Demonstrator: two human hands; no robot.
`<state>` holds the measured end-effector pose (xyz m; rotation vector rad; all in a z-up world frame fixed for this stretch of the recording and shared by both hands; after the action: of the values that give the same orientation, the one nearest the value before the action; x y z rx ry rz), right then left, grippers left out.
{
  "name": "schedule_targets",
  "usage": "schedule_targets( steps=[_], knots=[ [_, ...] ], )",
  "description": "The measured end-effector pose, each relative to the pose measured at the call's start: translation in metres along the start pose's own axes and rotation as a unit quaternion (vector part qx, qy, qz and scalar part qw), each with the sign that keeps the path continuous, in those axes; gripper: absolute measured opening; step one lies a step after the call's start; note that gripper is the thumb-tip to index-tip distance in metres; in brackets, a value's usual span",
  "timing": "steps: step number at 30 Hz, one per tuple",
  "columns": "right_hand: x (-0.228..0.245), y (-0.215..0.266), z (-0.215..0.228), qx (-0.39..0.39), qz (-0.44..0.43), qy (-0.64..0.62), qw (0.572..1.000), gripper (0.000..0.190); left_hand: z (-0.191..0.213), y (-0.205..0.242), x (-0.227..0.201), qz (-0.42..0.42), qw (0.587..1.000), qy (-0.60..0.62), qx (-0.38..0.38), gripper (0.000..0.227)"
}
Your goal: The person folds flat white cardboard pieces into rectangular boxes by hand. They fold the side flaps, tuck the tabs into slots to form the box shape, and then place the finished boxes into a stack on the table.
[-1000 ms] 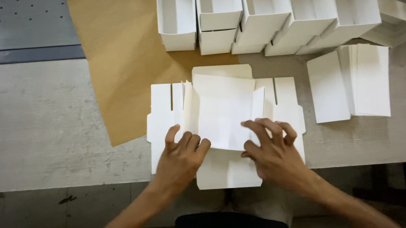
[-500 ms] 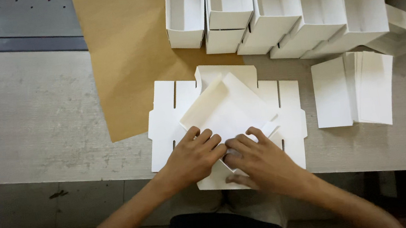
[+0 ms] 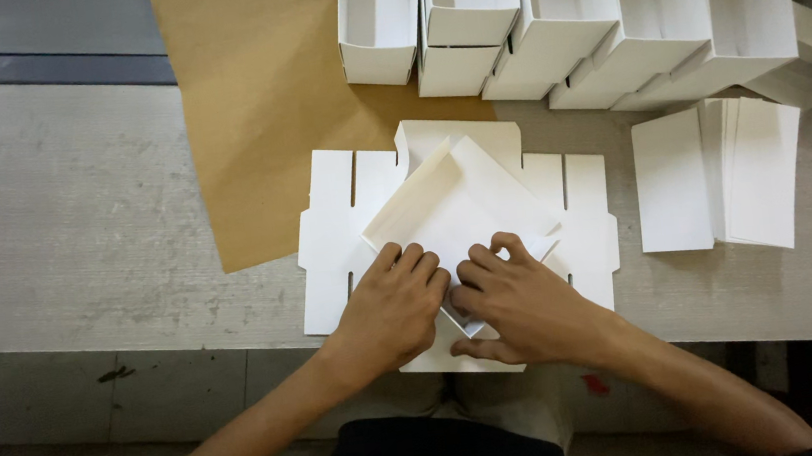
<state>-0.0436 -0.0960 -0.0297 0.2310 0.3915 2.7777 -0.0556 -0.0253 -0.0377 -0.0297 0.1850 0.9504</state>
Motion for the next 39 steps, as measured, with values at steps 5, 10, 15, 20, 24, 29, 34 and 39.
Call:
schedule_targets(
  steps=[5,10,15,20,24,29,34,39],
  knots=[
    [0.000,0.002,0.011,0.022,0.015,-0.063,0.998,0.034,0.009,-0.001,0.003,0.011,0.999,0.020,0.028,0.023],
    [0.000,0.006,0.016,0.055,-0.003,-0.094,0.994,0.036,0.020,-0.002,0.002,0.025,0.998,0.029,0.055,0.020],
    [0.001,-0.009,-0.011,0.015,-0.006,-0.050,0.999,0.041,0.010,-0.001,0.003,0.026,0.998,0.019,0.047,0.021],
    [0.022,0.005,0.015,-0.070,-0.066,0.041,0.995,0.037,0.012,-0.002,0.002,0.019,1.000,-0.013,0.001,0.013],
    [0.036,0.032,0.022,-0.154,-0.108,0.099,0.977,0.029,0.011,0.000,-0.001,0.008,0.998,-0.057,-0.033,0.011],
    [0.032,0.021,0.016,-0.165,-0.087,0.032,0.982,0.025,0.017,0.003,-0.003,0.009,0.996,-0.036,-0.076,0.010],
    [0.011,0.042,0.005,-0.154,-0.133,0.052,0.978,0.025,0.040,0.020,-0.003,0.039,0.988,-0.110,-0.101,0.014],
    [-0.028,0.070,0.010,-0.096,-0.249,0.135,0.954,0.027,0.029,0.032,-0.020,-0.037,0.993,-0.090,-0.060,0.014]
  ],
)
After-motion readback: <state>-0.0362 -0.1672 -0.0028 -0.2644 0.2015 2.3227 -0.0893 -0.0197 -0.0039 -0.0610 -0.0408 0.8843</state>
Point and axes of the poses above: each hand's wrist, its own y-axis away from the middle knuckle, its own z-axis out of the back of the hand, x = y × z, the point moved 9 cm from there along -y, towards the middle knuckle, and after that the axes turned 9 degrees about x, right-handed, at the moved point
